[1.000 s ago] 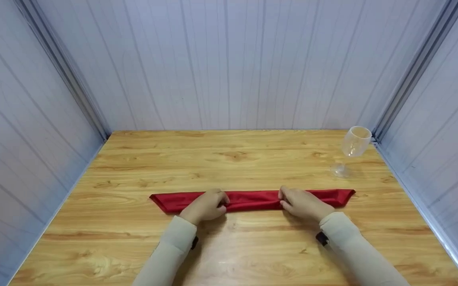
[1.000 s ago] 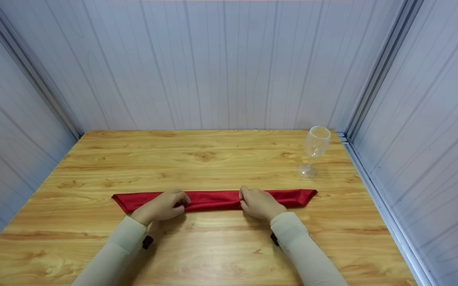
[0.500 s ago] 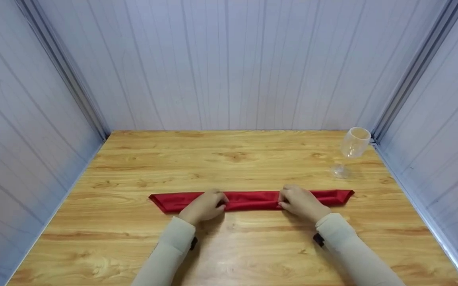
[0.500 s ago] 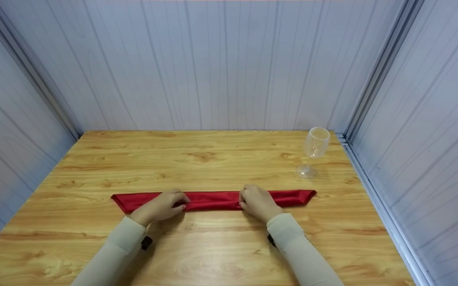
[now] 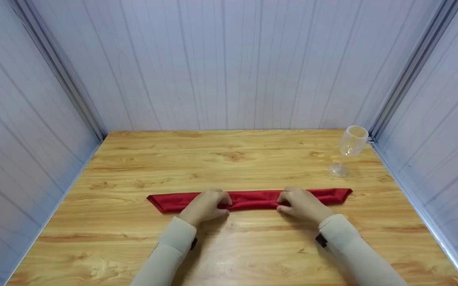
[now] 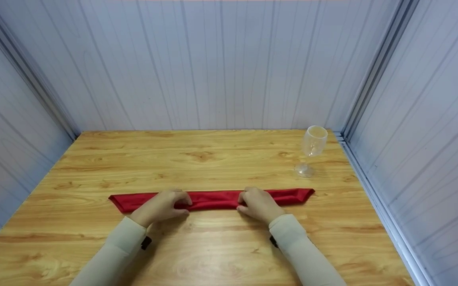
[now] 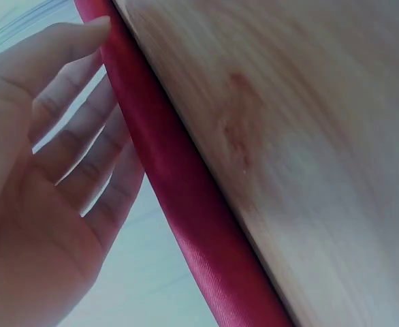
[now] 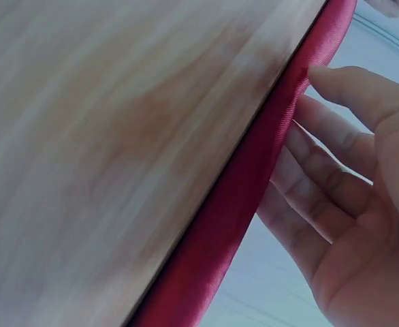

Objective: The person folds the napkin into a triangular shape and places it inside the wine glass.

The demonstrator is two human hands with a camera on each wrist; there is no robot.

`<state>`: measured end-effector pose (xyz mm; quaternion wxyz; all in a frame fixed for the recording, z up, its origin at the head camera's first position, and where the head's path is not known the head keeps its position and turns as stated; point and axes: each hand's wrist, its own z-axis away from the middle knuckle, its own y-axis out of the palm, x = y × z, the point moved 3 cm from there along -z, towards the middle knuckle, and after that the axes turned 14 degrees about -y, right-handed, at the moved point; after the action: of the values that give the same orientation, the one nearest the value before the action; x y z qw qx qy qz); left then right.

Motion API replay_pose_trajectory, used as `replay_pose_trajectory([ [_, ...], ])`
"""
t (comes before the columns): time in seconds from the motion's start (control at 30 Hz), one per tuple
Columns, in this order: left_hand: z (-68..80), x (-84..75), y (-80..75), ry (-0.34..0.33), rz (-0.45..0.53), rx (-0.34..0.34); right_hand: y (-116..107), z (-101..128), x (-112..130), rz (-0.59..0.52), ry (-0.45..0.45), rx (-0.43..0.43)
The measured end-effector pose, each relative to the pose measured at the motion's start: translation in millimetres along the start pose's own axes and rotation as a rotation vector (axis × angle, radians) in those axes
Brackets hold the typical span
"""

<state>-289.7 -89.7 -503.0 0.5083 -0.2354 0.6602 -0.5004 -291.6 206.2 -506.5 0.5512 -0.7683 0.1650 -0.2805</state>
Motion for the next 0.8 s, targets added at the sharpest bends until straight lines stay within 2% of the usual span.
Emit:
replay_pose_trajectory([
  [0.23, -0.6, -1.4, 1.0, -0.022, -0.004, 0.0, -0.1, 3.9, 0.6, -0.065, 0.044, 0.053],
  [0.43, 0.1, -3.0, -1.4, 0.027, 0.009, 0.018, -3.2, 4.8, 1.7, -0.097, 0.071, 0.08],
  [0.63, -1.3, -3.1, -0.8, 0.093, -0.042, 0.016, -0.9, 6.4, 1.5, -0.088, 0.074, 0.078],
  [0.8, -2.1, -3.5, -1.1, 0.064, -0.053, 0.05, -0.4, 6.0, 1.6, -0.074, 0.052, 0.063],
])
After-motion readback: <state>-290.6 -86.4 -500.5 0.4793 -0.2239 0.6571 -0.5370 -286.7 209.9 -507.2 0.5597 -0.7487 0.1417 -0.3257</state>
